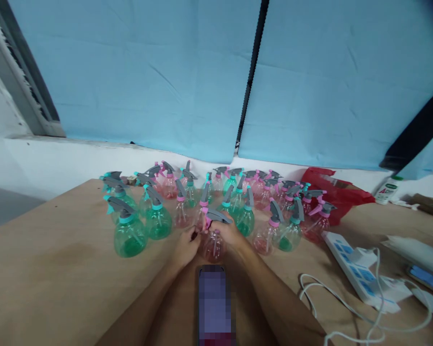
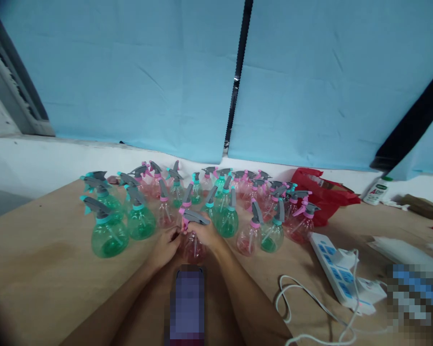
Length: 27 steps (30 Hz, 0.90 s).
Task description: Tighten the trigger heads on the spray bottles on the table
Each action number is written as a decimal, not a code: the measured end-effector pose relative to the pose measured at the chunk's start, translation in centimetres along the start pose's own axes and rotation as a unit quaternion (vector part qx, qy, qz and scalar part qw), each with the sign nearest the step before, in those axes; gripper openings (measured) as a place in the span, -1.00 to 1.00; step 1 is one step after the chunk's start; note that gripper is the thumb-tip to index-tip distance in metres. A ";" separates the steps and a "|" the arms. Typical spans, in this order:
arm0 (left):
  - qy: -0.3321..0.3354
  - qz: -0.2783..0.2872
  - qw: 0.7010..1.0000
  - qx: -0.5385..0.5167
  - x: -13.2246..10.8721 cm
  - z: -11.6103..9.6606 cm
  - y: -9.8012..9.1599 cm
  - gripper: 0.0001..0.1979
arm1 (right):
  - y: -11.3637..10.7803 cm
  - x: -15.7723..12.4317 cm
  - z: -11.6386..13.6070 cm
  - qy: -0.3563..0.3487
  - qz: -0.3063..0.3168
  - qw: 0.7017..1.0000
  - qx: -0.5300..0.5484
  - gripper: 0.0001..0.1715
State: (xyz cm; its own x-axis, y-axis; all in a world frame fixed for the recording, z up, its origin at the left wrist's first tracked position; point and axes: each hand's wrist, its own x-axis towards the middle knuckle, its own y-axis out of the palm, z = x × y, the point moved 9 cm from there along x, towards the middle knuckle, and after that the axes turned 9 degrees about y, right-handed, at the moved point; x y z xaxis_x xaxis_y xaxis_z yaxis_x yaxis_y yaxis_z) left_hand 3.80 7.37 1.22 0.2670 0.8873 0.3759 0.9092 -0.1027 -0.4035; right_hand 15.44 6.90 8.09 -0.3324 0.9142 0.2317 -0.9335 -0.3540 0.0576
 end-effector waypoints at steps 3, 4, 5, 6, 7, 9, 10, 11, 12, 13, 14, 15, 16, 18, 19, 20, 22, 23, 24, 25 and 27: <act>0.005 0.001 1.000 -0.006 -0.1 0.0 0.0 -0.74 | -0.1 -0.1 0.1 0.000 -0.012 1.000 -0.015 -0.81; 0.007 0.000 1.000 -0.010 -0.1 -0.1 0.0 -0.74 | -0.2 -0.2 0.1 -0.002 -0.017 1.000 -0.015 -0.82; 0.009 -0.002 1.000 -0.014 -0.1 -0.1 0.0 -0.75 | -0.2 -0.2 0.2 -0.004 -0.020 1.000 -0.013 -0.83; 0.010 -0.003 1.000 -0.015 -0.1 -0.1 0.0 -0.75 | -0.2 -0.3 0.2 -0.005 -0.022 1.000 -0.008 -0.84; 0.010 -0.003 1.000 -0.012 -0.1 0.0 0.0 -0.76 | -0.2 -0.3 0.2 -0.005 -0.023 1.000 -0.003 -0.84; 0.012 -0.006 1.000 0.004 -0.1 0.1 -0.1 -0.76 | -0.2 -0.4 0.1 0.002 -0.029 1.000 0.006 -0.83; 0.014 -0.006 1.000 0.014 -0.1 0.2 -0.1 -0.76 | -0.3 -0.4 0.1 0.003 -0.036 0.999 0.009 -0.82; 0.015 -0.006 1.000 0.022 0.0 0.3 -0.1 -0.75 | -0.3 -0.4 0.2 0.002 -0.039 0.999 0.010 -0.81; 0.017 -0.006 0.999 0.027 0.0 0.3 -0.2 -0.75 | -0.3 -0.4 0.3 0.000 -0.040 0.999 0.008 -0.81; 0.020 -0.006 0.999 0.027 0.0 0.3 -0.2 -0.75 | -0.2 -0.4 0.4 -0.005 -0.035 0.999 0.005 -0.80; 0.021 -0.005 0.999 0.024 0.0 0.3 -0.1 -0.75 | -0.1 -0.4 0.5 -0.010 -0.027 1.000 0.002 -0.80; 0.023 -0.006 1.000 0.019 0.0 0.2 -0.1 -0.75 | 0.1 -0.4 0.6 -0.014 -0.018 1.000 0.001 -0.79; 0.024 -0.006 1.000 0.013 0.0 0.1 -0.1 -0.75 | 0.2 -0.4 0.6 -0.013 -0.011 1.000 -0.001 -0.79; 0.023 -0.009 1.000 0.003 -0.1 0.1 -0.1 -0.76 | 0.1 -0.4 0.4 -0.006 -0.012 1.000 -0.002 -0.79; 0.021 -0.010 1.000 0.002 -0.1 0.1 -0.1 -0.76 | 0.0 -0.4 0.2 -0.002 -0.018 1.000 -0.004 -0.78; 0.018 -0.011 1.000 0.003 -0.1 0.1 -0.1 -0.76 | -0.2 -0.4 0.2 0.001 -0.028 1.000 -0.009 -0.78; 0.012 -0.010 1.000 0.008 -0.1 0.2 -0.1 -0.75 | -0.4 -0.3 0.1 0.000 -0.039 0.999 -0.018 -0.78; 0.010 -0.010 1.000 0.010 -0.1 0.2 -0.1 -0.75 | -0.3 -0.3 0.2 -0.003 -0.040 0.999 -0.021 -0.78; 0.009 -0.010 1.000 0.010 -0.1 0.2 -0.1 -0.75 | -0.3 -0.3 0.3 -0.007 -0.037 0.999 -0.022 -0.77; 0.010 -0.011 1.000 0.010 -0.1 0.2 -0.1 -0.76 | -0.2 -0.3 0.3 -0.009 -0.032 0.999 -0.021 -0.75; 0.014 -0.015 1.000 0.011 0.0 0.0 -0.2 -0.77 | 0.0 -0.2 0.3 -0.012 -0.020 1.000 -0.014 -0.72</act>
State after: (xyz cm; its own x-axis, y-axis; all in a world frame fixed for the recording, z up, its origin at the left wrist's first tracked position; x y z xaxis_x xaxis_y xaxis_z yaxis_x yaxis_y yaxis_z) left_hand 3.58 7.38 1.25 0.2494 0.8767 0.4114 0.9096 -0.0663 -0.4102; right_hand 15.57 6.62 8.36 -0.2912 0.9226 0.2529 -0.9496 -0.3108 0.0403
